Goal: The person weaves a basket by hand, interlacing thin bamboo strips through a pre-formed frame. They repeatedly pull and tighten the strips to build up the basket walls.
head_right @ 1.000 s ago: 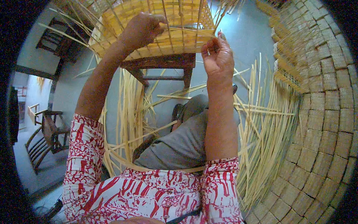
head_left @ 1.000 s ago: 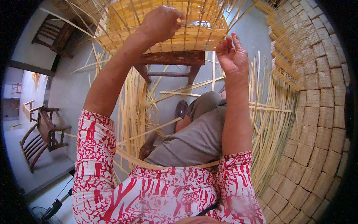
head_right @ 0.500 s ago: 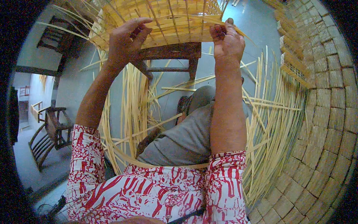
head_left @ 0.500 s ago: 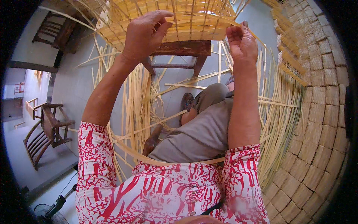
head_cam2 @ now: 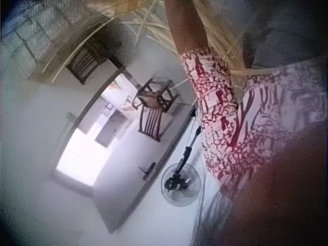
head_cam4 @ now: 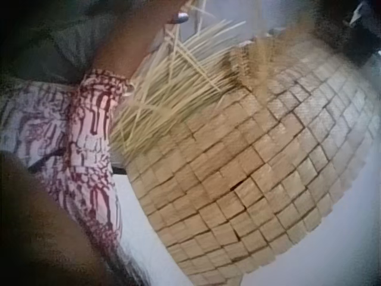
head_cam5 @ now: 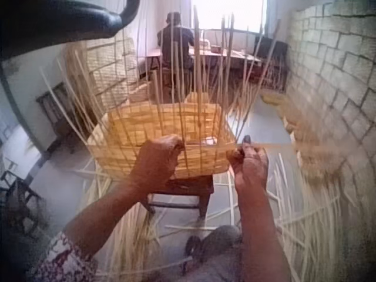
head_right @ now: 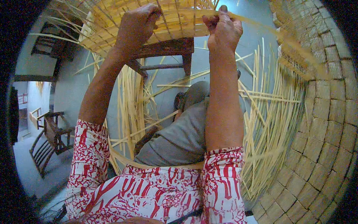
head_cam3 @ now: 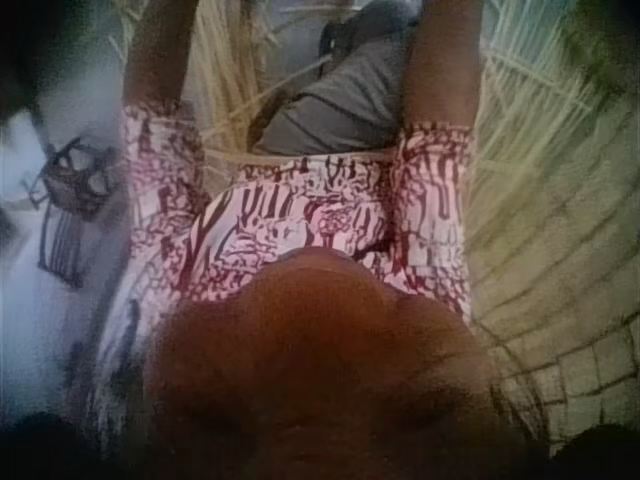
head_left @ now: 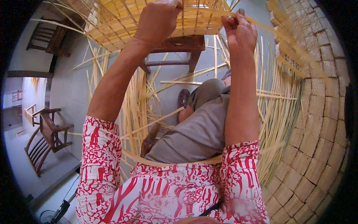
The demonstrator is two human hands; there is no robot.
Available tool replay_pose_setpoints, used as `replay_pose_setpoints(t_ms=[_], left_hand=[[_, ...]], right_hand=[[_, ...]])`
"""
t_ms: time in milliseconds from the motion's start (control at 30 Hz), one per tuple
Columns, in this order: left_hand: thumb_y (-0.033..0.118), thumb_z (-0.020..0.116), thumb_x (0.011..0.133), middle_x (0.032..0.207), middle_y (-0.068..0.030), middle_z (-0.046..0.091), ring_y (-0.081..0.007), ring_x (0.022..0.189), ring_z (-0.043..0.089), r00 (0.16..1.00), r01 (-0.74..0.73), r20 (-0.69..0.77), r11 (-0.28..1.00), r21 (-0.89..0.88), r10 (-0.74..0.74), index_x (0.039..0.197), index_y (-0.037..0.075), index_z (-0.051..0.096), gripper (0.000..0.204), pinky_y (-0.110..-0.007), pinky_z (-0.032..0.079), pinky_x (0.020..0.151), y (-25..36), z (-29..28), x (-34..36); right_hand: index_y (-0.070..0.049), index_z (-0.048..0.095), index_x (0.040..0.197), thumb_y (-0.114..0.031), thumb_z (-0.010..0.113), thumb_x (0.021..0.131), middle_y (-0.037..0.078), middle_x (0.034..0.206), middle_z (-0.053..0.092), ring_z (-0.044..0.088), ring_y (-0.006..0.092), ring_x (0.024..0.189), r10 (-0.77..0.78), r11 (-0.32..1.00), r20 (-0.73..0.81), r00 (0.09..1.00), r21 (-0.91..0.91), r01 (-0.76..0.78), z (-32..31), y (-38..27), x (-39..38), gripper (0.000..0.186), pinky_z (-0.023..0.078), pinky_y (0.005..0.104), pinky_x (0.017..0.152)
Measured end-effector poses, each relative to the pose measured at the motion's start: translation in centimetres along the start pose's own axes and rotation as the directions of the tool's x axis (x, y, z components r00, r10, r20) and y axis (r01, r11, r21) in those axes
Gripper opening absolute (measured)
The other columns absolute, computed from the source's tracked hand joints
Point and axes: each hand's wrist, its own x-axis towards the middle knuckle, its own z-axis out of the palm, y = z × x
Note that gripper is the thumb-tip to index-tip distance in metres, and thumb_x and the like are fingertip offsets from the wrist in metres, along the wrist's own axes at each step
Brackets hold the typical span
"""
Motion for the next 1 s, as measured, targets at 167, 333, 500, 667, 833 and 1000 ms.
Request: replay_pose_setpoints(t_ms=[167,333,500,667,833,1000], left_hand=[[0.012,0.060,0.090,0.087,-0.0166,0.067,-0.0374,0.077,0.067,0.991,-0.131,0.000,0.958,0.256,0.136,0.095,0.005,0.058,0.009,-0.046,0.054,0.065,-1.8,1.0,0.1],[0.010,0.058,0.088,0.087,-0.0170,0.065,-0.0381,0.080,0.066,0.997,-0.079,0.009,0.943,0.324,0.081,0.089,0.004,0.054,0.007,-0.047,0.054,0.066,-0.9,0.7,-0.3],[0.010,0.059,0.088,0.088,-0.0162,0.066,-0.0378,0.081,0.067,0.997,-0.076,0.034,0.943,0.325,0.068,0.095,0.005,0.057,0.009,-0.048,0.054,0.067,-2.5,-0.4,-1.6],[0.007,0.063,0.088,0.098,-0.0155,0.067,-0.0351,0.083,0.067,0.994,-0.054,-0.085,0.979,0.197,0.072,0.106,0.005,0.060,0.018,-0.044,0.055,0.069,-4.4,-3.0,-4.8],[0.002,0.065,0.087,0.109,-0.0115,0.066,-0.0309,0.088,0.067,0.925,0.129,-0.334,0.976,-0.176,-0.182,0.114,0.007,0.061,0.028,-0.039,0.056,0.075,-1.7,-4.6,-7.7],[0.004,0.067,0.084,0.109,-0.0105,0.066,-0.0272,0.094,0.068,0.927,-0.273,-0.247,0.960,0.068,0.282,0.110,0.007,0.064,0.026,-0.034,0.058,0.077,-1.2,-0.4,-7.1]], right_hand=[[0.001,0.056,0.099,-0.004,0.061,0.095,0.012,0.079,0.061,0.065,0.0216,0.069,-0.070,0.997,0.060,0.996,0.018,0.069,-1.5,1.8,3.3,0.008,0.063,0.0453,0.076],[-0.001,0.053,0.096,-0.008,0.065,0.093,0.010,0.074,0.062,0.065,0.0208,0.063,0.049,0.983,0.039,0.998,0.174,-0.056,-0.1,1.3,1.1,0.014,0.065,0.0397,0.065],[-0.002,0.053,0.095,-0.013,0.067,0.093,0.009,0.074,0.063,0.066,0.0199,0.067,0.076,0.990,0.106,0.992,0.107,-0.087,0.1,1.7,-0.6,0.018,0.065,0.0391,0.067],[0.000,0.057,0.094,-0.012,0.067,0.094,0.010,0.077,0.065,0.067,0.0200,0.068,0.112,0.992,0.182,0.977,0.034,-0.120,1.2,1.9,-3.4,0.016,0.064,0.0360,0.065],[0.000,0.059,0.095,-0.015,0.064,0.096,0.009,0.083,0.063,0.066,0.0195,0.076,0.175,0.980,0.211,0.962,0.053,-0.190,1.5,1.3,-5.0,0.016,0.063,0.0376,0.075],[-0.001,0.057,0.101,-0.017,0.061,0.098,0.009,0.088,0.062,0.065,0.0208,0.082,0.236,0.971,0.180,0.955,-0.016,-0.237,0.4,0.3,-5.2,0.017,0.060,0.0381,0.081]])
